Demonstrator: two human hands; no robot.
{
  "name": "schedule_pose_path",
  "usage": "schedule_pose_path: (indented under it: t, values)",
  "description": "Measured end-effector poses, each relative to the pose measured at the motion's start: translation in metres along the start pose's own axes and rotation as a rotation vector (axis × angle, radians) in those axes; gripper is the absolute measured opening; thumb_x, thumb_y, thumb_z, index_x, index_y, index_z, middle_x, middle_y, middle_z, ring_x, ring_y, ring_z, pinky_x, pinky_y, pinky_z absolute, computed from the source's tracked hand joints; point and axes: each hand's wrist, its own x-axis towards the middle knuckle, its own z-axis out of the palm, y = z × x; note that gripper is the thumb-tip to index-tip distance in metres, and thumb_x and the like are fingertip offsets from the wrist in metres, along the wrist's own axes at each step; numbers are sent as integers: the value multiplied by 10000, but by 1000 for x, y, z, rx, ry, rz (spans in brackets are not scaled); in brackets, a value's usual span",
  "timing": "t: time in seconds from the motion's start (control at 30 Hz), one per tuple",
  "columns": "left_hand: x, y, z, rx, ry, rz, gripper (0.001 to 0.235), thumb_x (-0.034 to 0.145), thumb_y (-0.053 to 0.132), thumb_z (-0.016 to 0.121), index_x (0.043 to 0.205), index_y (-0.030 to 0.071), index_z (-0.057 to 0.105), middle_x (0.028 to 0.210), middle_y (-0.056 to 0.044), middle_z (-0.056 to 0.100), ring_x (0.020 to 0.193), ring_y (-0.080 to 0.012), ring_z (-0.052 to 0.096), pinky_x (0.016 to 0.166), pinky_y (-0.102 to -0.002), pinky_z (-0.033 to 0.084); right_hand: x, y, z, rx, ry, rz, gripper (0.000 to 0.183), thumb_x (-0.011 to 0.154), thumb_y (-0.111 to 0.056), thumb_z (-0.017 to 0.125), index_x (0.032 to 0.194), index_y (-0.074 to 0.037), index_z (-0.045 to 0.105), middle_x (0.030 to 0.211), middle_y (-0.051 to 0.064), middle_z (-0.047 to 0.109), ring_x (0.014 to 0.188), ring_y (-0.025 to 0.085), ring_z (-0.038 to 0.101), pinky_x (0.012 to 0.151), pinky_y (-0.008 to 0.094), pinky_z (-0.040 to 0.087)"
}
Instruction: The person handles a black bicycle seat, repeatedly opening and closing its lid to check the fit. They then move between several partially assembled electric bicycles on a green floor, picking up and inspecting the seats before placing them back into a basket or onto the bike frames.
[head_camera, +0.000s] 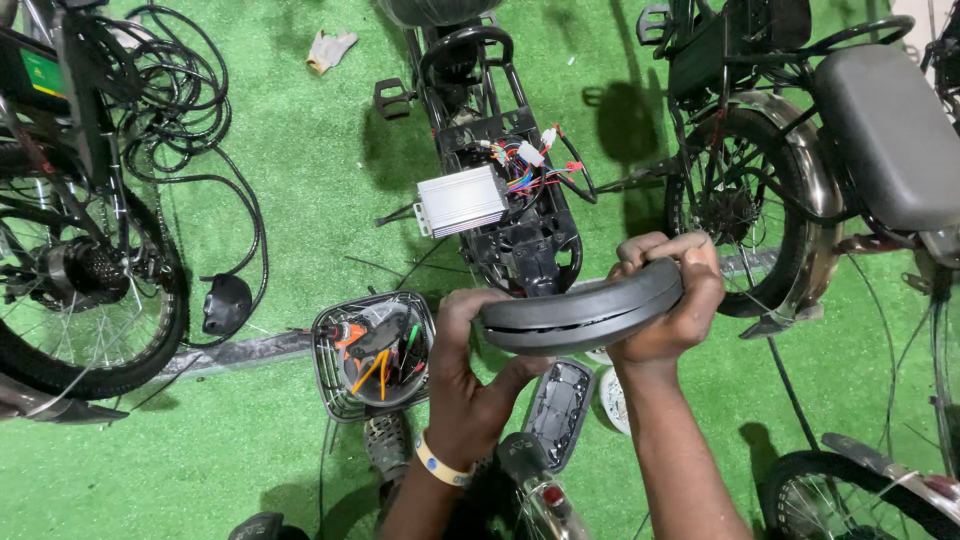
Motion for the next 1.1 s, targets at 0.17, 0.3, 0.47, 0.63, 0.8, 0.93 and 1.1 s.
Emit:
schedule_pose_path:
  t: [0.17,0.3,0.47,0.63,0.8,0.93,1.1]
  values:
    - [25,5,44,-194,457,42,405,960,413,428,789,58,519,754,-92,527,712,-201,520,689,-310,431,2,7,-7,-40,-25,-24,235,890,-310,359,806,-96,413,601,137,412,459,162,379,419,233,346]
    - [38,11,60,-229,752,-38,469,986,203,388,538,75,445,476,-63,450,439,-140,409,503,-221,387,1,5,-7,-184,-26,-92,235,914,-303,286,819,-113,387,547,121,402,375,131,406,365,186,347]
    - [42,22,58,-195,773,-112,491,968,174,424,488,75,452,427,-53,454,396,-108,390,461,-208,379,1,3,0,-109,-53,-117,200,910,-281,320,827,-106,368,570,112,391,398,111,371,389,182,340]
    - [45,18,56,-186,747,-76,485,953,141,440,474,68,459,410,-60,458,394,-112,418,461,-212,380,14,-14,-2,-463,-224,-465,273,942,-241,351,756,-59,436,584,123,468,466,166,462,462,235,375]
    - [42,18,60,-117,782,-58,470,941,146,460,481,55,483,416,-66,476,392,-145,438,485,-227,412,13,-27,8,-637,-395,-758,328,902,-169,506,595,-52,509,534,108,485,453,205,388,479,317,361]
    - [43,7,63,171,797,301,362,900,178,473,562,76,548,490,-50,478,415,-206,408,513,-303,405,9,-31,14,-618,-362,-746,393,935,-243,489,584,-65,496,525,112,505,457,211,430,505,312,385]
    - [47,22,57,233,641,327,283,862,42,580,603,35,466,524,-79,360,441,-261,355,500,-313,365,8,-32,20,-606,-348,-712,396,933,-243,465,573,-80,493,511,94,498,458,194,434,506,297,386]
